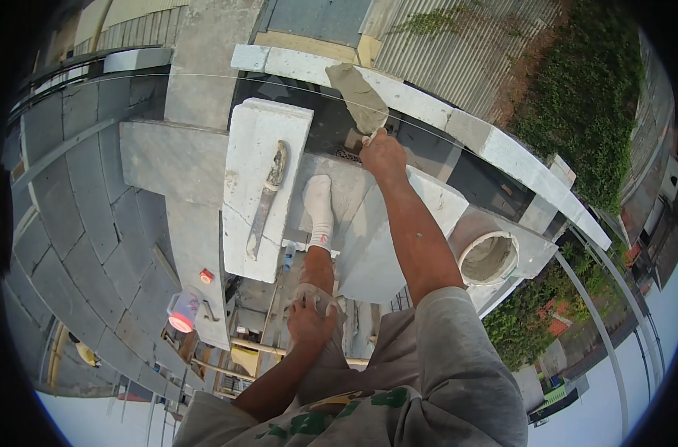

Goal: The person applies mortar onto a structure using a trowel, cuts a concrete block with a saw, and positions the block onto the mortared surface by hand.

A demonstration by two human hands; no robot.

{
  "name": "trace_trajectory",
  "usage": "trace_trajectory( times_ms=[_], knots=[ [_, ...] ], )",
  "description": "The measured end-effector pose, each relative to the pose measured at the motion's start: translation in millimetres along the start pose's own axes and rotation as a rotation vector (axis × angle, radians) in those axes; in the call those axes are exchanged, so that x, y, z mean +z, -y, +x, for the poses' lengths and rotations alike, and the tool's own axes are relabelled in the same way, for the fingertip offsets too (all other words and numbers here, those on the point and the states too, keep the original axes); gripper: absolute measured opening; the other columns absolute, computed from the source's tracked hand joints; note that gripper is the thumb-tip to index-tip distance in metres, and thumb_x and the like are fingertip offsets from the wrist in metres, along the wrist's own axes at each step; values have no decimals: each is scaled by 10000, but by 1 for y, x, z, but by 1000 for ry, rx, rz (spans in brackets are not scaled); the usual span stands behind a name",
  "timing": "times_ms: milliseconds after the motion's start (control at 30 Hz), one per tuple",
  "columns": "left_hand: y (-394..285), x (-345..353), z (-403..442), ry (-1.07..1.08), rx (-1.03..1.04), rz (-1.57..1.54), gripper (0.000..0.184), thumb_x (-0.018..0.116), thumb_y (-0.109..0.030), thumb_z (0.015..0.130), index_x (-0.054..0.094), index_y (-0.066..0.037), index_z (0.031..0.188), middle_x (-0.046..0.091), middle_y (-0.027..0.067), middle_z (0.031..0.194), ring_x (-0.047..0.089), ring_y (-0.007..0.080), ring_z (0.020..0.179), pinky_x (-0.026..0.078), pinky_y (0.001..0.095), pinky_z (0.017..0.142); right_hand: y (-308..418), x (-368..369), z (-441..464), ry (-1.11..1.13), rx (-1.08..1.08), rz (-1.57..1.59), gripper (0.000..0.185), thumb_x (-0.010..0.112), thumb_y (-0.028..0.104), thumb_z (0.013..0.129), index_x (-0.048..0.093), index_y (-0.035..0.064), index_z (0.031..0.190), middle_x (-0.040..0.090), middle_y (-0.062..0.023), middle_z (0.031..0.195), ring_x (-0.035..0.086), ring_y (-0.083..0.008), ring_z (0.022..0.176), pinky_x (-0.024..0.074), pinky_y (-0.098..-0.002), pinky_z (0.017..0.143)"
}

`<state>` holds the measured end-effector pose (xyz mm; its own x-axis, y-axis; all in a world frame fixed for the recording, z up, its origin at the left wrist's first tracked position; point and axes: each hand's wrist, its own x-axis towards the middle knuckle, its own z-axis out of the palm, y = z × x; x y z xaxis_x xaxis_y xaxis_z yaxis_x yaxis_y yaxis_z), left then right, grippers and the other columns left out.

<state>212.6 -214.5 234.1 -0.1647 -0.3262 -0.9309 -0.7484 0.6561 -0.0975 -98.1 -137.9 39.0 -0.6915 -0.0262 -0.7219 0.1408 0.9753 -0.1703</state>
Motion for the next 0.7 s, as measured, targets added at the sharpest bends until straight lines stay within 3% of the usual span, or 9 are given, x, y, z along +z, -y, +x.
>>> trace_trajectory(
  times_ms=[233,533,700],
  knots=[
    [-2,4,0,-12,1,51,695,596,-539,819,555,-20,1279,492,257,1313,430,409,1271,387,498,1034,-39,-10,8,18,101,5,411,555,357,913,580,9,1130,665,-262,1070,641,-403,1040,501,-474,908],
    [-6,9,-1,-43,25,62,616,621,-500,814,578,-60,1242,501,259,1308,442,414,1255,384,483,1038,-95,-50,14,108,179,-90,440,520,417,914,609,93,1200,640,-183,1209,595,-345,1153,471,-438,963],
    [-10,22,-4,-59,28,101,602,624,-493,816,580,-61,1232,489,257,1323,438,412,1257,385,485,1034,-134,-46,23,125,215,-55,533,478,460,923,545,126,1333,590,-161,1305,542,-329,1231,428,-425,1019]
  ],
)
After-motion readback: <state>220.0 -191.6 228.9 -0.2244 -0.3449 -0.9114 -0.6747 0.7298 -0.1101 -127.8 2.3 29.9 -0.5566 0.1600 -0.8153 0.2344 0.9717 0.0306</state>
